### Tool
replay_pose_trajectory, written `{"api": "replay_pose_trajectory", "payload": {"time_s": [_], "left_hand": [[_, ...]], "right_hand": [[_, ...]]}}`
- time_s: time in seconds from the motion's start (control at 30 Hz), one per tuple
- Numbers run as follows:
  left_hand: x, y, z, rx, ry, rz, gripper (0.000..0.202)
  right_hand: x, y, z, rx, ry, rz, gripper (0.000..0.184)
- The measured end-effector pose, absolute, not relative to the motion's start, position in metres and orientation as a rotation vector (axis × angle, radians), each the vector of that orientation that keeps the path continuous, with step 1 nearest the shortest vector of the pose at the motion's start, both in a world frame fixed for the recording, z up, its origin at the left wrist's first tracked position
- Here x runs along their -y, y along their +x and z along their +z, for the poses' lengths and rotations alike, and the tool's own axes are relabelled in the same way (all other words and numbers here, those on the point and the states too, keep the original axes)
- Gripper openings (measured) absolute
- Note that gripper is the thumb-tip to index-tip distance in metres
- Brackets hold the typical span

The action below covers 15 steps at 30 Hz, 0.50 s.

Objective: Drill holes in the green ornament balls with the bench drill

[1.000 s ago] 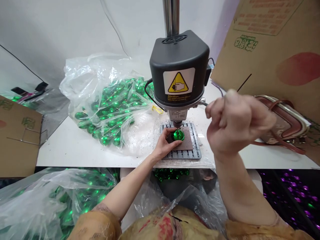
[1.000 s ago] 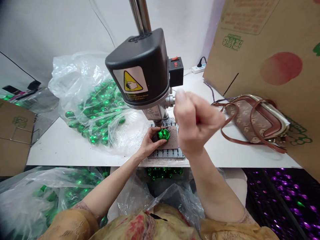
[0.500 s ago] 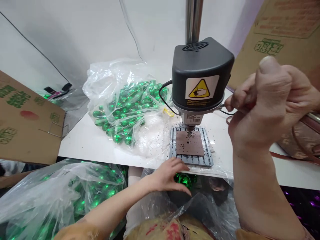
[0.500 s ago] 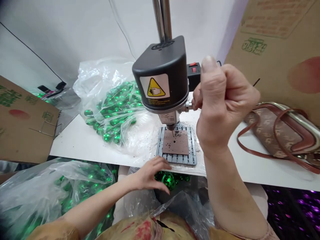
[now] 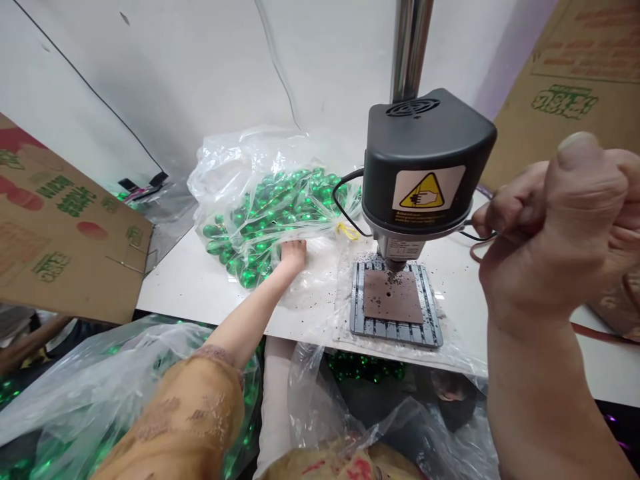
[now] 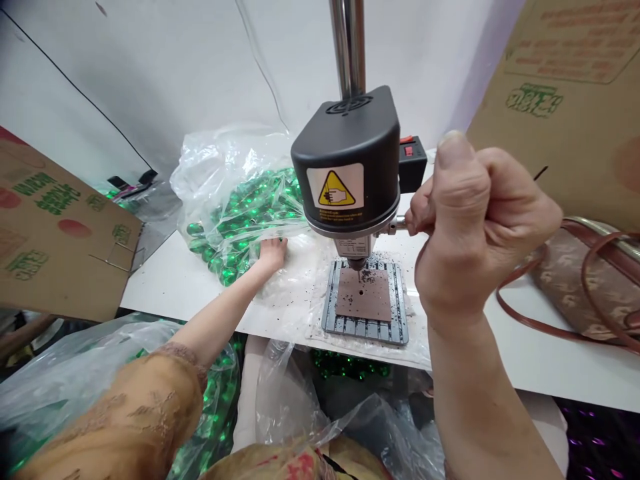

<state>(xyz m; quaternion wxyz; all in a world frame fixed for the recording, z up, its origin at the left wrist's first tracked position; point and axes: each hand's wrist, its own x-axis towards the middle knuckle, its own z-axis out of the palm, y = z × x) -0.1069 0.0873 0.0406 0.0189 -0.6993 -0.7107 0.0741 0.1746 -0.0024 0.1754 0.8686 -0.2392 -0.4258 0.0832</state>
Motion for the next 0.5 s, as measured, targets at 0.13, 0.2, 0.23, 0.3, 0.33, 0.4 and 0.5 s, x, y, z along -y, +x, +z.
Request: {"api": "replay_pose_trajectory", "payload": {"time_s": [0.13,0.2,0.23,0.3,0.33,0.4,0.5], "left_hand": [[-0.073,-0.095,0.042,2.230,-2.381,-0.170,0.043],[-0.057,-0.082,0.040,2.324,-2.672,-0.687,0.041],[-0.049,-0.074,0.038,2.359,-2.808,-1.055,0.041],[-0.033,-0.058,0.034,2.324,-2.929,-1.805,0.045],[-0.026,-0.050,0.031,2.275,-2.927,-2.040,0.048],[-0.016,-0.037,0.025,2.173,-2.898,-2.295,0.053],[-0.010,-0.020,0.014,2.114,-2.932,-2.302,0.055]], "right_hand": [[0.004,0.175,0.176,0.897,-0.506,0.196,0.042],[0.005,0.175,0.175,0.917,-0.491,0.203,0.041],[0.006,0.175,0.175,0.924,-0.488,0.199,0.041],[0.006,0.176,0.174,0.929,-0.497,0.192,0.040],[0.006,0.176,0.174,0.929,-0.500,0.192,0.039],[0.007,0.176,0.174,0.934,-0.485,0.204,0.039],[0.010,0.176,0.173,0.946,-0.497,0.226,0.038]]}}
